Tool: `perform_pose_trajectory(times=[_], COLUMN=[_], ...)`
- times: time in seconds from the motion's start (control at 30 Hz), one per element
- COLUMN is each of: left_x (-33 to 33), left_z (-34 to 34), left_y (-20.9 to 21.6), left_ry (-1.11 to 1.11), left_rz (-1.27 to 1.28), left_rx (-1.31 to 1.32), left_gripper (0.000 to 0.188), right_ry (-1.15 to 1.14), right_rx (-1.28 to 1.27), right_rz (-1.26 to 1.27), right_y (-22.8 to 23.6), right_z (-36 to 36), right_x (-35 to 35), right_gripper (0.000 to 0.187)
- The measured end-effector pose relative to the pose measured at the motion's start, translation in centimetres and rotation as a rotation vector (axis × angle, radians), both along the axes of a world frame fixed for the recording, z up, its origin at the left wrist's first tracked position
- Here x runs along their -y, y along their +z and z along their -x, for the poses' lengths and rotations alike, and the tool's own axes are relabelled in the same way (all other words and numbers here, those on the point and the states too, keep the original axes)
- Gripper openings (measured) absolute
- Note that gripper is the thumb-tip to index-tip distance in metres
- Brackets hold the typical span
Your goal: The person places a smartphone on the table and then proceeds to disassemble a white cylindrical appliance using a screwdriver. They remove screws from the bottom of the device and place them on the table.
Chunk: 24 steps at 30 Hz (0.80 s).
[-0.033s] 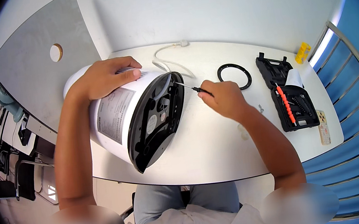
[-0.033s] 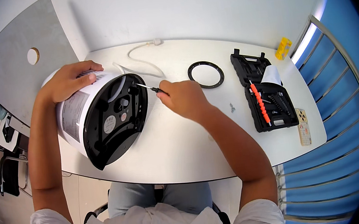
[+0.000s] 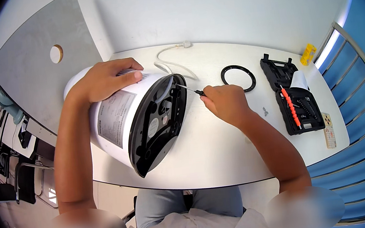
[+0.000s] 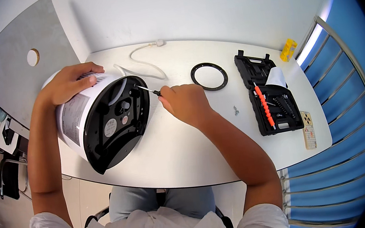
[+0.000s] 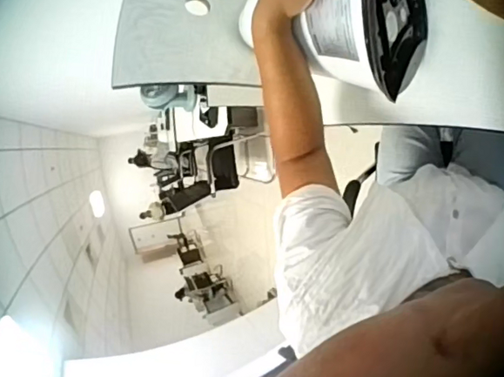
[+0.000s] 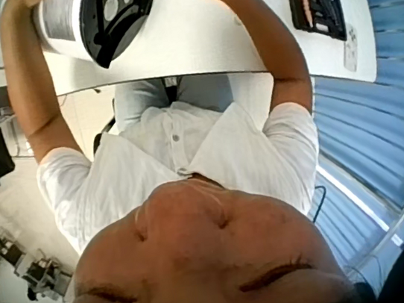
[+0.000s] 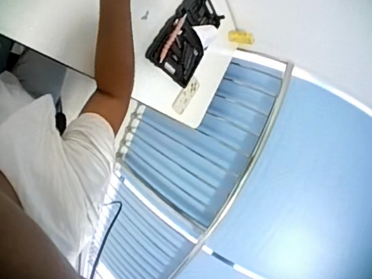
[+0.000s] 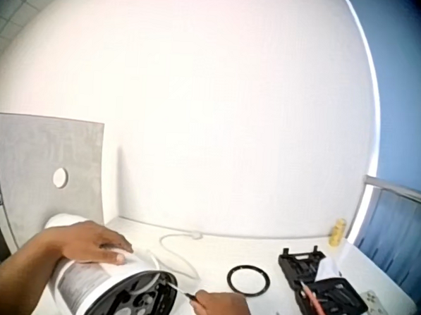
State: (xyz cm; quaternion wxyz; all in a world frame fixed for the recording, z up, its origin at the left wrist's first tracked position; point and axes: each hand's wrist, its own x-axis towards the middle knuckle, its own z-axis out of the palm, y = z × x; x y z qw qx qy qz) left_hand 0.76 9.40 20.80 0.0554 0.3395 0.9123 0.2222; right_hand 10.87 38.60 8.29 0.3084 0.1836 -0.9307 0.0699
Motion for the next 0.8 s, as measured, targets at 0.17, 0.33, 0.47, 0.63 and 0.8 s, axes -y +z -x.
perform_pose_trajectory(times=[0.17, 0.33, 0.47, 0.63, 0.8], left_x=[0.2, -0.3, -0.2, -0.1, -0.2], left_z=[0.0, -0.4, -0.7, -0.6, -0.3], left_y=[0.1, 0.2, 0.3, 0.0, 0.3], left_ry=[-0.022, -0.009, -0.018, -0.036, -0.035], left_rz=[0.0, -0.018, -0.045, -0.059, -0.033], left_rx=[-0.028, -0.051, -0.022, -0.053, -0.035], left_gripper=[0.063, 0.059, 0.059, 0.058, 0.058], right_ry=[0.028, 0.071, 0.035, 0.123, 0.026], right_rx=[-0.299, 0.007, 0.616, 1.027, 0.288], right_rz=[-0.11, 0.445, 0.683, 0.897, 0.243], right_y=[-0.7, -0.2, 2.9, 4.5, 1.4], right_z=[0.5, 0.4, -0.2, 0.2, 0.5], right_x=[-0.1, 0.5, 0.2, -0.5, -0.1], right_gripper=[0.021, 0.026, 0.029, 0.03, 0.023])
